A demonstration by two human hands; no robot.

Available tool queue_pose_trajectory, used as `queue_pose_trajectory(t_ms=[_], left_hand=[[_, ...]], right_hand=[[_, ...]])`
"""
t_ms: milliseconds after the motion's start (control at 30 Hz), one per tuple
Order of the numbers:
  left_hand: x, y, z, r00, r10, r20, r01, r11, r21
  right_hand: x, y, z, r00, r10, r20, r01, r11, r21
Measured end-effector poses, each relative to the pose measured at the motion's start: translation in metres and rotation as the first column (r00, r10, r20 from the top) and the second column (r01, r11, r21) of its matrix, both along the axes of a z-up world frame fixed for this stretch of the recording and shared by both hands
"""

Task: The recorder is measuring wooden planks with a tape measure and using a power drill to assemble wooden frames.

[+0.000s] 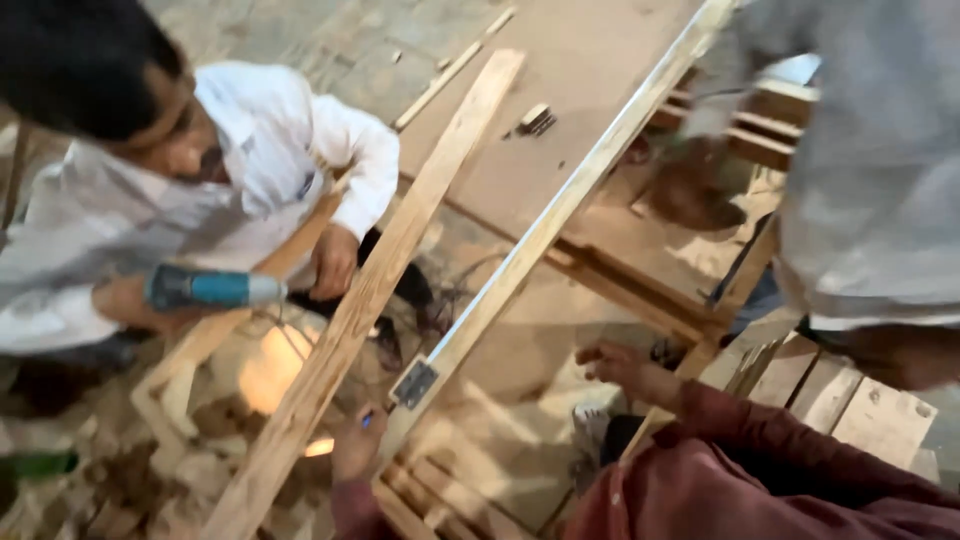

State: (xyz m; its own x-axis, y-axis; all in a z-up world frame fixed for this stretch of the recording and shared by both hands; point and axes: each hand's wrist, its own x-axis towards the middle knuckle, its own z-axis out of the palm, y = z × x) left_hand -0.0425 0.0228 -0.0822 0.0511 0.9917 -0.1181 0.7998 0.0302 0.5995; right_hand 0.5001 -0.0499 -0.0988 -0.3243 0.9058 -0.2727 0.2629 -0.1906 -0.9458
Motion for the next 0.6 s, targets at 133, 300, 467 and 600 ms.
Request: queue_pose_trajectory(t_ms=[133,300,467,600], left_hand=[[0.003,0.003,-0.001,0.999,0.020,-0.026,-0.017,0.996,0.092],[0.020,-0.006,0.030,1.000,0.022,-0.003,-0.021,0.984,0.176],[0.028,-0.007,0.040,0.999,0.024,0.036,-0.026,0.996,0.081],[0.026,-0.003,0.030,1.000,0.005,-0.001,-0.004,0.977,0.214]], right_hand=[[-0.026,0.014,0.101,0.705,-0.254,-0.663,-0.108,0.885,-0.454],[-0.068,0.013,0.119,0.570,-0.329,-0.752,-0.326,0.750,-0.575],[-0.081,0.008,0.064,0.606,-0.445,-0.659,-0.378,0.568,-0.731],[-0.067,0.003,0.043,0.671,-0.444,-0.594,-0.329,0.539,-0.775]])
